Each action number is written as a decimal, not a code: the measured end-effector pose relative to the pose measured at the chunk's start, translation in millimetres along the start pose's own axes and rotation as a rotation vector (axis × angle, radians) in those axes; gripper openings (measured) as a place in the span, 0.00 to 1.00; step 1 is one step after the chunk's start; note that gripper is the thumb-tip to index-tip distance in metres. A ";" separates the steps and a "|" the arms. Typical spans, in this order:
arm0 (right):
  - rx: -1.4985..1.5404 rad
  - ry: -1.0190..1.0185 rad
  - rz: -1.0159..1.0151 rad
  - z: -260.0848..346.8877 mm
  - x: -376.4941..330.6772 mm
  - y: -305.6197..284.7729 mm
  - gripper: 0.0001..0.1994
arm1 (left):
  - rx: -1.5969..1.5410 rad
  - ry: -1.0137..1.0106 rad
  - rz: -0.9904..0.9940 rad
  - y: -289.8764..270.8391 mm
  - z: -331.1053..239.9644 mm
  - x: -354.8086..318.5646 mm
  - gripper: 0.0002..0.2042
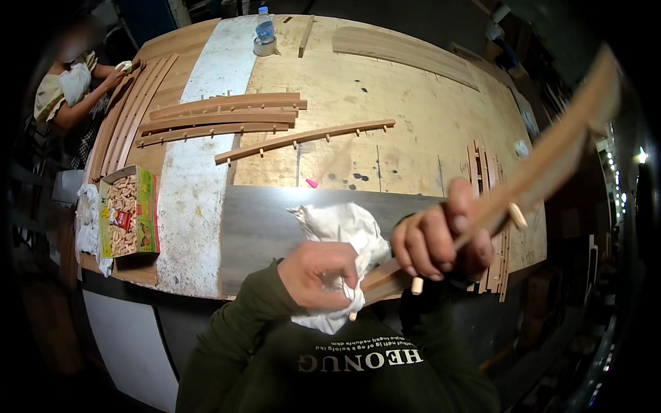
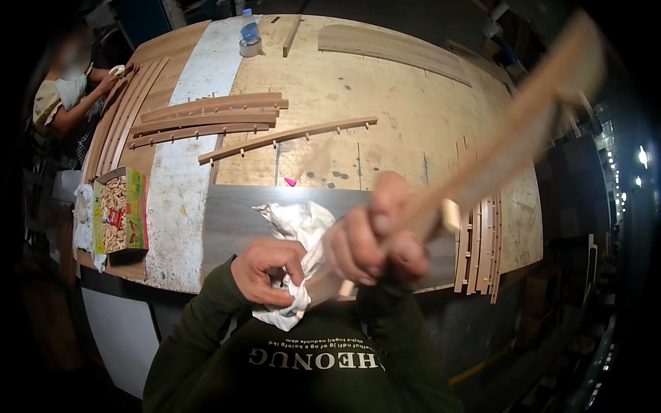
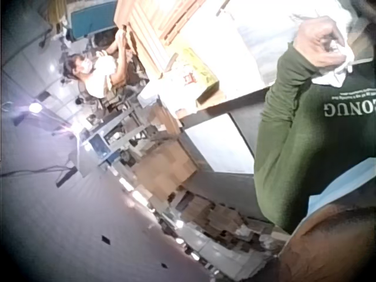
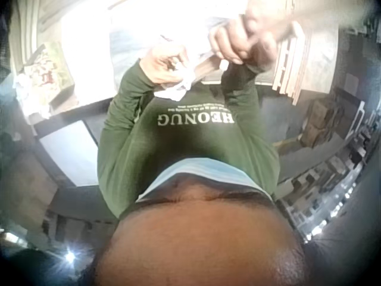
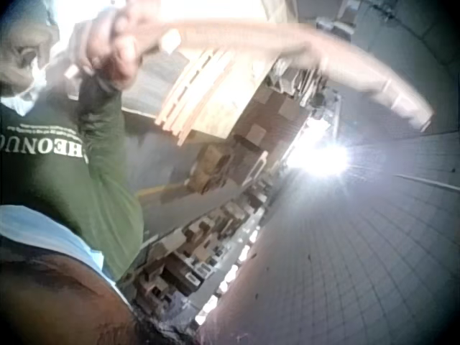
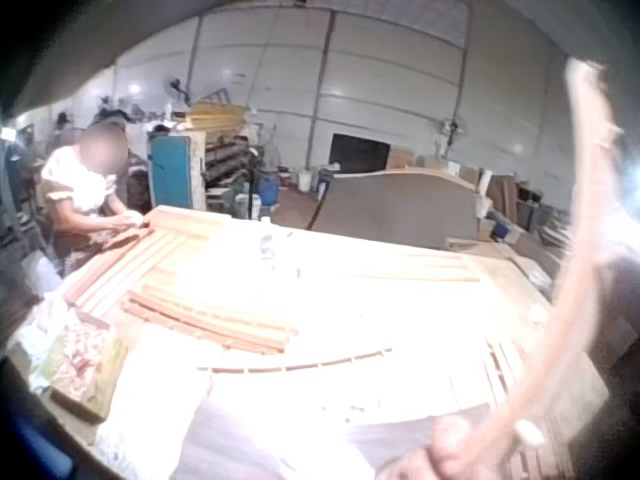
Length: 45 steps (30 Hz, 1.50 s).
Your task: The person hammers wooden pegs into a long wooden slat, wipes the wooden slat with a white cloth, and repeats these actions for another slat.
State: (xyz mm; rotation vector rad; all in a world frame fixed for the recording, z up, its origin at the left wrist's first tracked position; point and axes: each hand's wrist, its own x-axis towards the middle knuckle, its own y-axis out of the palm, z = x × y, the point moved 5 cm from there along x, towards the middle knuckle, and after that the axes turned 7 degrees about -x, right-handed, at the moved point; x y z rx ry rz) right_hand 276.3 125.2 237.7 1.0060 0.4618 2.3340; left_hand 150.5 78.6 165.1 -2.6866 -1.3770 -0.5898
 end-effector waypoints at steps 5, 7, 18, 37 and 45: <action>0.130 0.148 -0.273 -29.4 7.4 -5.3 0.08 | 0.171 -0.019 0.030 6.5 -3.9 -5.1 0.11; 0.045 0.249 -0.375 -34.8 7.7 -17.7 0.06 | 0.265 -0.096 0.039 4.3 -4.8 -1.9 0.09; 0.075 0.323 -0.370 -56.1 16.6 -51.8 0.05 | -0.298 -0.254 -0.133 -15.2 51.8 -16.1 0.11; 0.057 0.393 -0.388 -50.4 17.7 -57.1 0.06 | 0.048 -0.285 -0.072 -19.4 43.2 -3.1 0.08; -0.133 0.506 -0.516 -60.9 14.5 -57.7 0.12 | 0.401 -0.262 0.035 -15.1 29.0 14.2 0.11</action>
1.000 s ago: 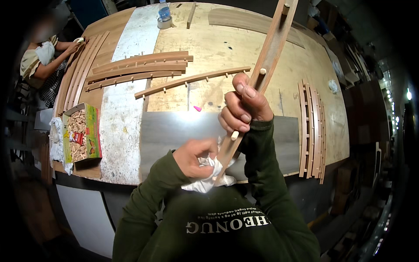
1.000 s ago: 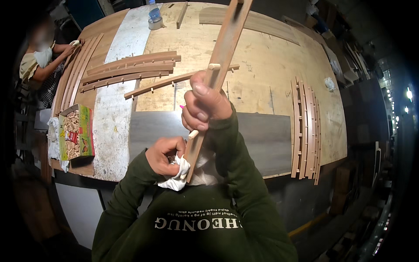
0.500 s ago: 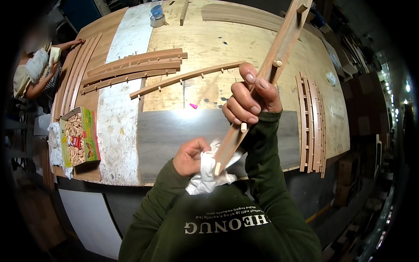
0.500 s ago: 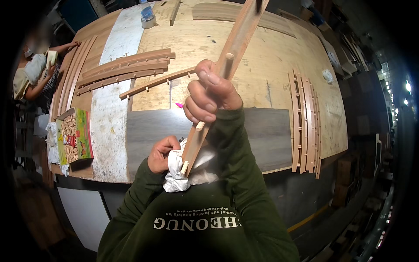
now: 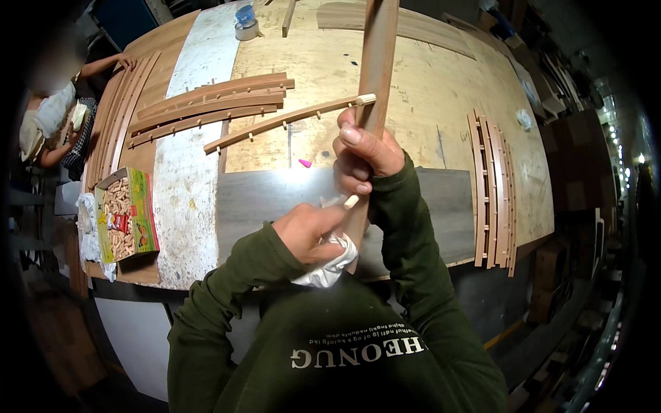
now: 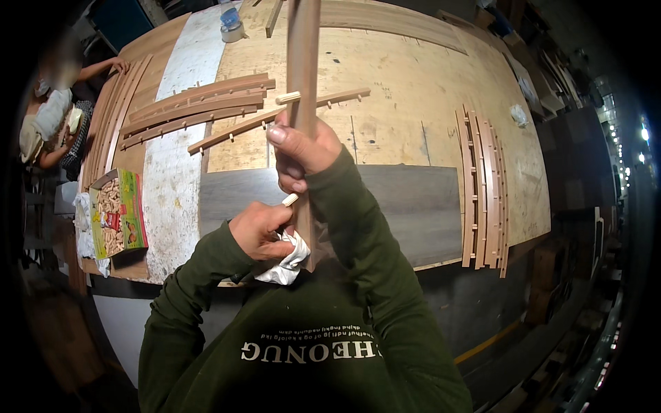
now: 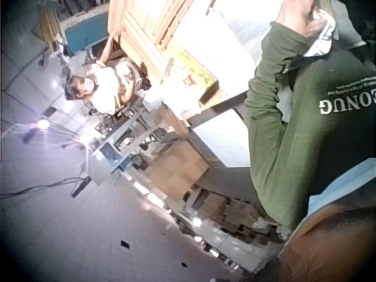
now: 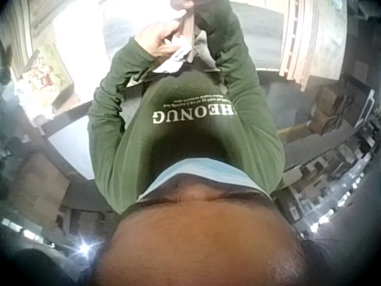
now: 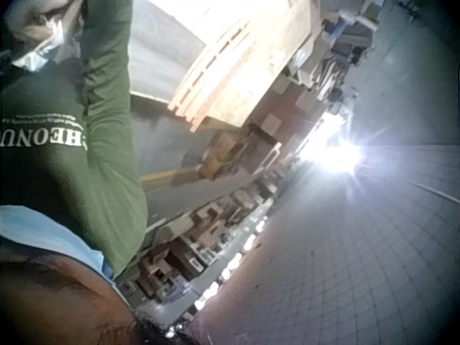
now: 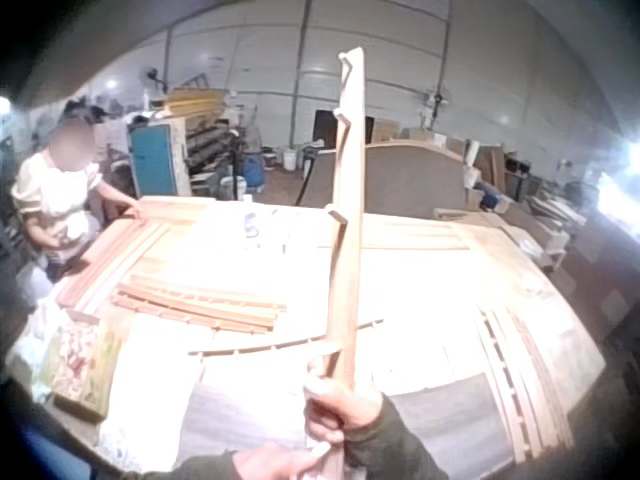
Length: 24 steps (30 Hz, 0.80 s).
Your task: The person hammers wooden pegs into a long wooden slat, wipes the wooden slat with a white cloth, and repeats these actions for another slat.
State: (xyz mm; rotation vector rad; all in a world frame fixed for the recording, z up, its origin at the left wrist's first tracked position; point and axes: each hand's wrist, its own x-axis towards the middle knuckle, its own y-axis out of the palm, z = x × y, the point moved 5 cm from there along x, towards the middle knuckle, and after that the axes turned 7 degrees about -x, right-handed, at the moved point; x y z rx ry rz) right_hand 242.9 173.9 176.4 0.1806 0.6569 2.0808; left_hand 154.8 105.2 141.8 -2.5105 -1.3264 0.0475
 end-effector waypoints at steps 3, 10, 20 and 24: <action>0.059 0.055 -0.065 -2.8 1.3 -9.3 0.08 | 0.000 -0.019 0.042 2.9 -0.9 0.2 0.08; 0.193 -0.021 -0.075 -11.0 3.6 -27.6 0.05 | -0.128 0.036 0.024 10.6 15.0 -6.0 0.07; 0.403 -0.340 0.431 19.3 -4.8 -34.0 0.09 | -0.917 -0.043 -0.328 36.1 59.2 -32.9 0.07; 0.309 -0.395 0.291 23.4 -8.7 -37.5 0.07 | -0.955 -0.077 -0.499 33.6 58.8 -31.2 0.07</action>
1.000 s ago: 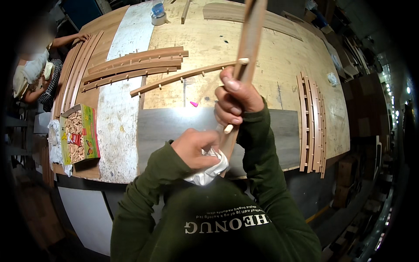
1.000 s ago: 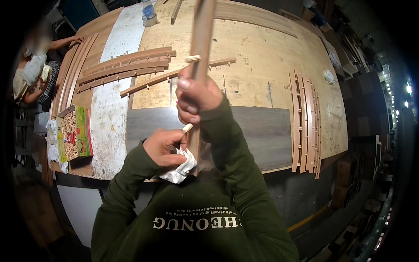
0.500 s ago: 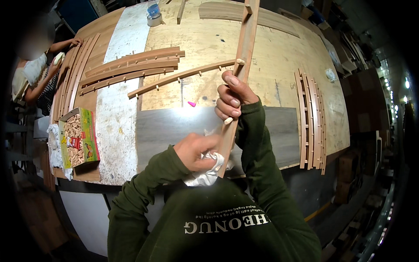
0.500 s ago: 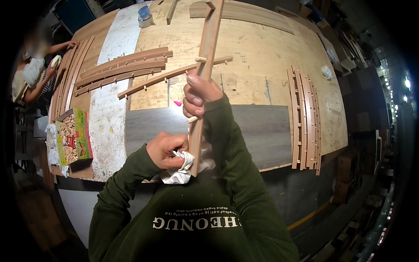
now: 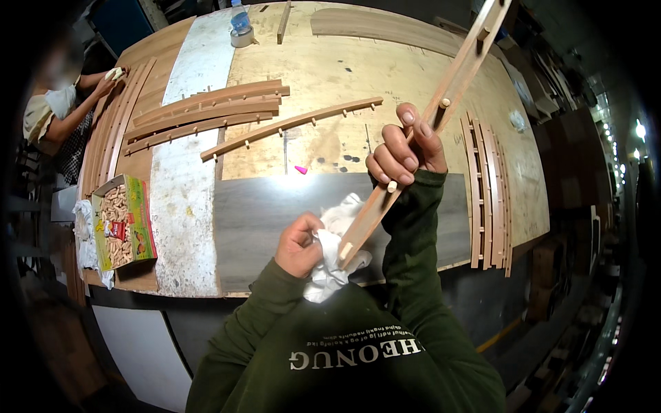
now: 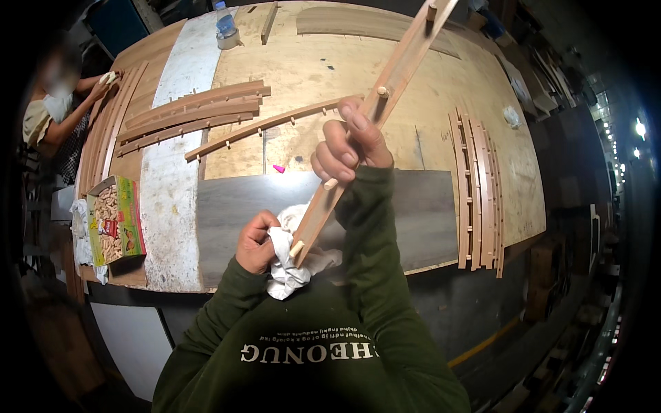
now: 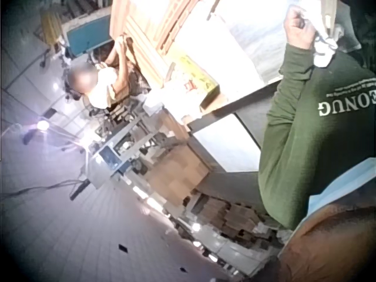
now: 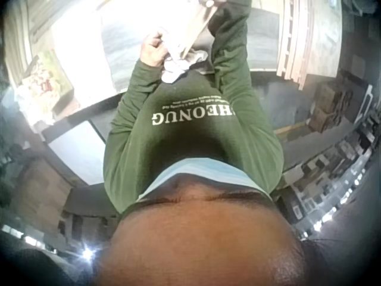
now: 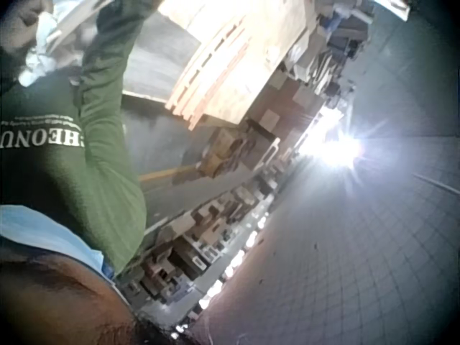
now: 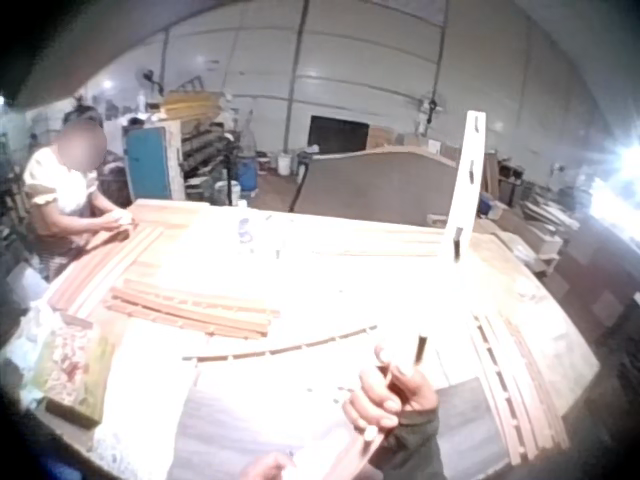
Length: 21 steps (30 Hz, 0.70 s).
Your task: The person hammers wooden pegs into a long wooden slat, wipes the wooden slat with a white cloth, and repeats these actions for another slat.
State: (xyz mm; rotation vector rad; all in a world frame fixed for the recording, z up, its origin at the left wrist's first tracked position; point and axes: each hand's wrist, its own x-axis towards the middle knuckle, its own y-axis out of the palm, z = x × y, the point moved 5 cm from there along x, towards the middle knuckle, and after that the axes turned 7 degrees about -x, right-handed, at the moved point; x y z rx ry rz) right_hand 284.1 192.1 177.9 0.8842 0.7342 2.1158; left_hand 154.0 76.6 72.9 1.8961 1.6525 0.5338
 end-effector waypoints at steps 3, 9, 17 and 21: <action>-0.158 -0.073 -0.302 4.9 -5.9 1.4 0.06 | -0.038 0.119 -0.207 -4.9 -7.0 -1.3 0.08; -0.377 -0.346 -0.566 17.4 -21.8 10.6 0.05 | 0.202 0.542 -0.251 3.0 -17.7 -19.5 0.11; -0.479 -0.625 -0.370 17.1 -37.0 38.5 0.03 | -0.002 0.327 -0.266 0.6 4.2 7.8 0.18; -0.489 -0.681 -0.269 16.5 -43.3 50.9 0.05 | -0.256 0.197 -0.227 10.1 0.7 6.9 0.23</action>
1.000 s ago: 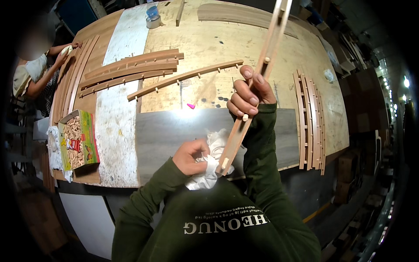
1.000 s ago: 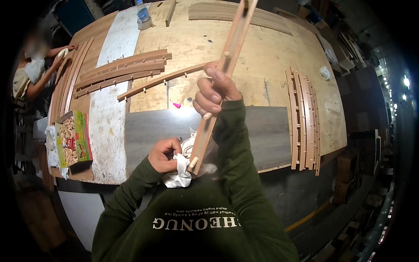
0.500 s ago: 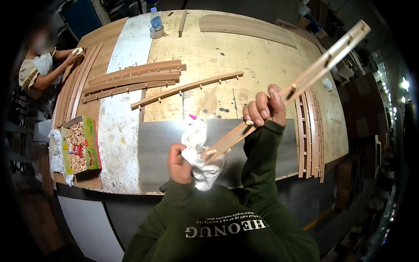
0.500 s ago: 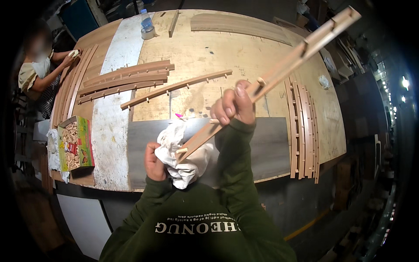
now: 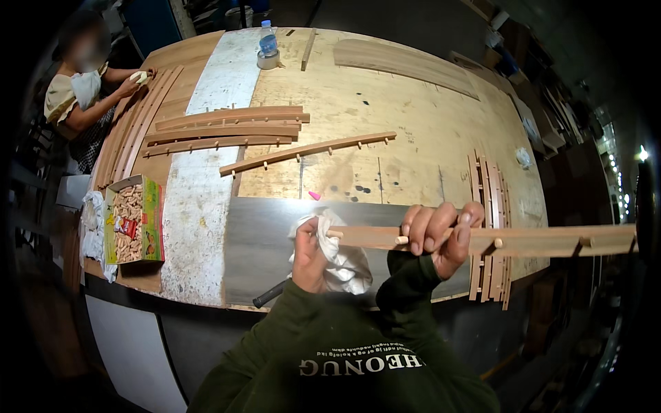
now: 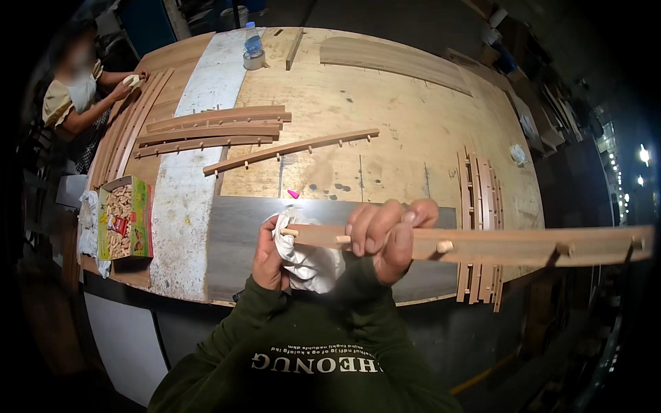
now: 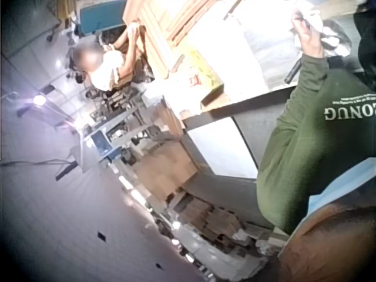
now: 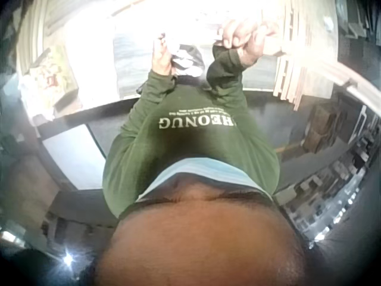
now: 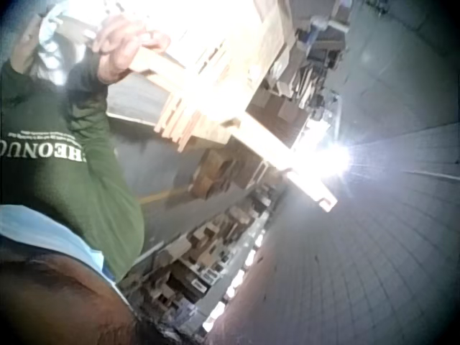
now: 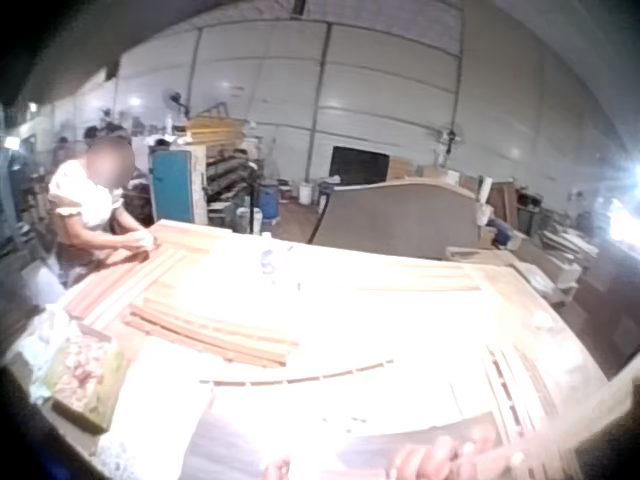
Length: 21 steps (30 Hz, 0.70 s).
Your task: The person hammers wooden pegs into a long wooden slat, wipes the wooden slat with a white cloth, and repeats these actions for another slat.
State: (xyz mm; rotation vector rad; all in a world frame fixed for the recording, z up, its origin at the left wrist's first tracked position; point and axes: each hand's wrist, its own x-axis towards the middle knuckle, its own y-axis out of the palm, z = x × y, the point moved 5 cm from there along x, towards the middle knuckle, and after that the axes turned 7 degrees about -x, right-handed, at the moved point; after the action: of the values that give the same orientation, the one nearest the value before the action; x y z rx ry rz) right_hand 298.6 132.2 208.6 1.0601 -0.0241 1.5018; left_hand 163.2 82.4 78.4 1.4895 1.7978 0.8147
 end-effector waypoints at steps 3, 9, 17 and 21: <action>0.056 -0.018 0.065 7.1 -3.6 3.2 0.09 | -0.090 -0.039 0.036 9.7 -6.1 -4.4 0.26; 0.000 -0.065 0.152 17.7 -8.4 15.9 0.12 | -0.084 -0.004 0.130 9.5 -6.9 -4.2 0.29; -0.010 -0.142 0.295 17.8 -19.5 23.0 0.11 | -0.280 0.010 -0.004 28.3 -13.2 -4.5 0.23; 0.018 -0.139 0.281 18.7 -21.5 21.6 0.11 | -0.267 0.077 -0.001 27.6 -13.1 -4.3 0.21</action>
State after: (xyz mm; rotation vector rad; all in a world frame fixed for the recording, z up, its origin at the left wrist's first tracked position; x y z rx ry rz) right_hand 288.9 99.1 218.1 1.2121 -0.2666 1.6780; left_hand 169.3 81.9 108.6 1.2989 1.6679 1.0781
